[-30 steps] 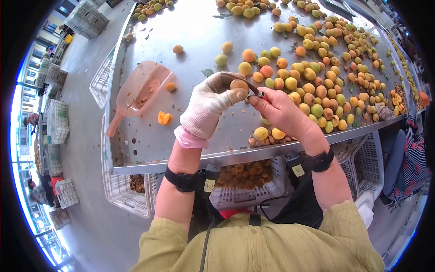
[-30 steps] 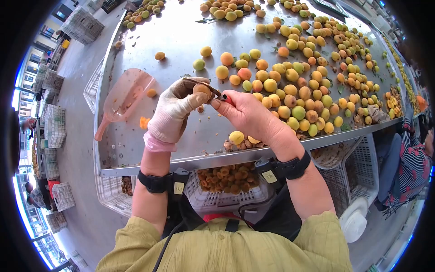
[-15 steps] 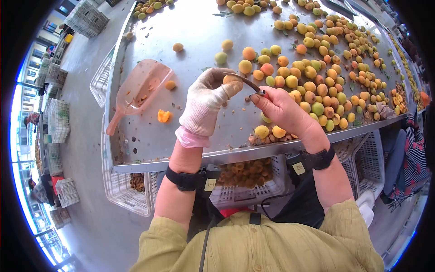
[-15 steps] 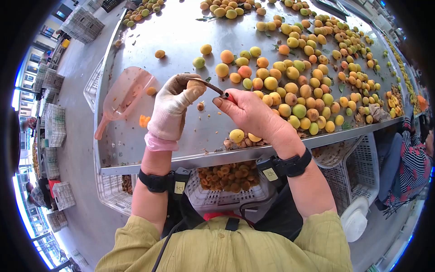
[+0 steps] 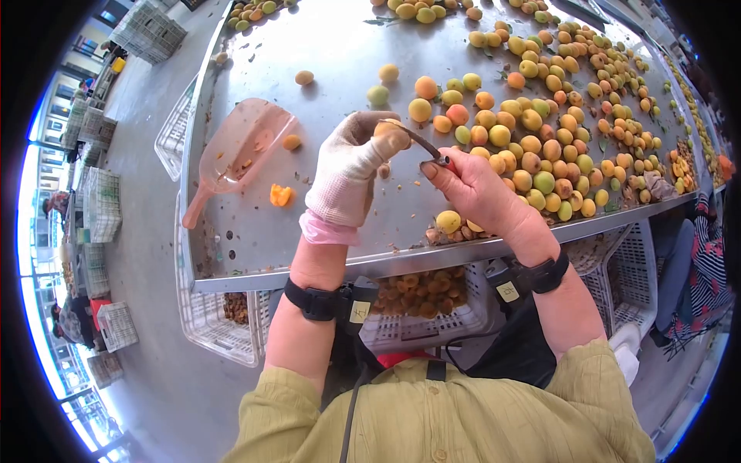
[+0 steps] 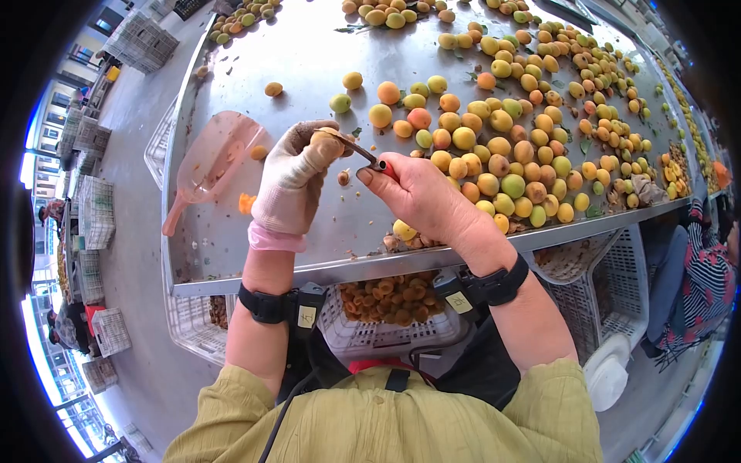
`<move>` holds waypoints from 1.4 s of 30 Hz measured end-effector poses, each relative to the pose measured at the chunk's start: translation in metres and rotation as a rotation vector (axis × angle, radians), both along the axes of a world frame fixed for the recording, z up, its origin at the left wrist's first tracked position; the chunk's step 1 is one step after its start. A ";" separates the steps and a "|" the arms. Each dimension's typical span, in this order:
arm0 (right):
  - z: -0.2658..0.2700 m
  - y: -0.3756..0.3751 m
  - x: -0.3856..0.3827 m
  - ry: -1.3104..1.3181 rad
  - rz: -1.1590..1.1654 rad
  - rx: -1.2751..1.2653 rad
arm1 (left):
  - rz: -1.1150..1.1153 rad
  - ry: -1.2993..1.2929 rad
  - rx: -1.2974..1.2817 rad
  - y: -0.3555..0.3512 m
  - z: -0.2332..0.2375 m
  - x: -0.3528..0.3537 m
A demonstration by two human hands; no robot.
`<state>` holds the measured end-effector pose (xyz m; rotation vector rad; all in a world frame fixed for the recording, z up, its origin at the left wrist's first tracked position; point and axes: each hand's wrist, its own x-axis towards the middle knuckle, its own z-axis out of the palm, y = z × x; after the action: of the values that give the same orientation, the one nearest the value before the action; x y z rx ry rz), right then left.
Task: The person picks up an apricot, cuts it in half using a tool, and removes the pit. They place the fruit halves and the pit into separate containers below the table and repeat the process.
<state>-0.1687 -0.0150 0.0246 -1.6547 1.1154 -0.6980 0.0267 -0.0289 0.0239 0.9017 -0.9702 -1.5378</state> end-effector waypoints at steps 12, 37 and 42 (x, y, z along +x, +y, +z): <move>0.007 0.002 -0.007 -0.415 -0.298 -0.005 | -0.006 0.071 -0.023 0.004 -0.006 -0.028; 0.005 -0.004 -0.012 -0.072 -0.081 -0.391 | -0.173 0.088 0.319 0.020 0.013 -0.045; -0.002 0.000 -0.006 0.063 -0.152 -0.529 | -0.289 0.472 0.433 0.017 -0.025 -0.040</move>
<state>-0.1752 -0.0153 0.0229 -2.0557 1.1742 -1.1169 -0.0132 -0.0123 -0.0006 0.6518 -0.4421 -2.1380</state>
